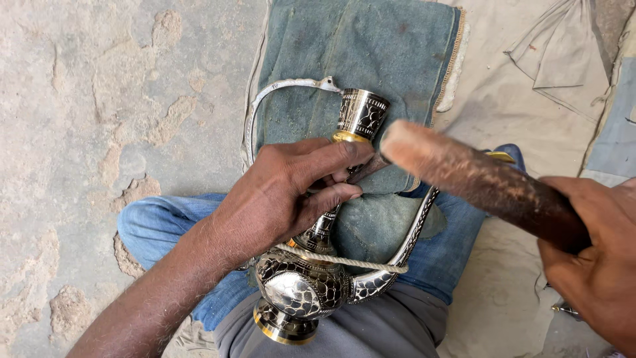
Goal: The person sits cross-legged on the ground and repeatedly hammers a small metal punch against a decorative silver and gold metal vessel. They adjust the vessel and the punch position multiple times while striking with a wooden-handled hammer.
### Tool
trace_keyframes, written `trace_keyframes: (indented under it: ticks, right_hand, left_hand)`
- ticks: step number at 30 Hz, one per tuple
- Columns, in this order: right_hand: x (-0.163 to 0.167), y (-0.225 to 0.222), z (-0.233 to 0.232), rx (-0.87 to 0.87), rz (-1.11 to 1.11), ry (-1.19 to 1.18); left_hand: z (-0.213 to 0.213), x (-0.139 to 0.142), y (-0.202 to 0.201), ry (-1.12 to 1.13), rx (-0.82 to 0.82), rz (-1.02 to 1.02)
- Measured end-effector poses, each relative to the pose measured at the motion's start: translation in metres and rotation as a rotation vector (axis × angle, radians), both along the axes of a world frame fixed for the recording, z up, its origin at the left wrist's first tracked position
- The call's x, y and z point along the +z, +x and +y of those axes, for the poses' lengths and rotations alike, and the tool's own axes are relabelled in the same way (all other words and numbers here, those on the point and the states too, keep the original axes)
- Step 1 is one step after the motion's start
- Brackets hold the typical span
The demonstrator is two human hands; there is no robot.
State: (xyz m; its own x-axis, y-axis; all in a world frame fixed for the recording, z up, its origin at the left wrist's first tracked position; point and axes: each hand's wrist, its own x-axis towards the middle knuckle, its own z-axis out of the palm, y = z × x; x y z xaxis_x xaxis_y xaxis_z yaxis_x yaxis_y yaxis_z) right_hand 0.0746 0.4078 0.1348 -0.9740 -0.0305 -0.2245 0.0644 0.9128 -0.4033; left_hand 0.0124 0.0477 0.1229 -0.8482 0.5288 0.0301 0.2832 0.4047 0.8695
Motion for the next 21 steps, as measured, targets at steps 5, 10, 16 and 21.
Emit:
trace_keyframes:
  ticks: [5, 10, 16, 21]
  right_hand:
    - [0.005, 0.004, -0.004, -0.022, -0.056, -0.075]
    - [0.016, -0.002, -0.023, 0.047, -0.042, 0.155]
    - [0.020, 0.004, -0.022, 0.119, 0.116, 0.106]
    - [0.004, 0.025, -0.012, -0.171, 0.084, -0.287]
  left_hand:
    - [-0.001, -0.001, 0.001, 0.065, -0.020, 0.120]
    - [-0.002, -0.003, 0.001, 0.053, -0.027, 0.069]
    - [-0.002, -0.003, 0.004, 0.067, -0.032, 0.100]
    - [0.006, 0.003, 0.015, 0.055, -0.030, 0.143]
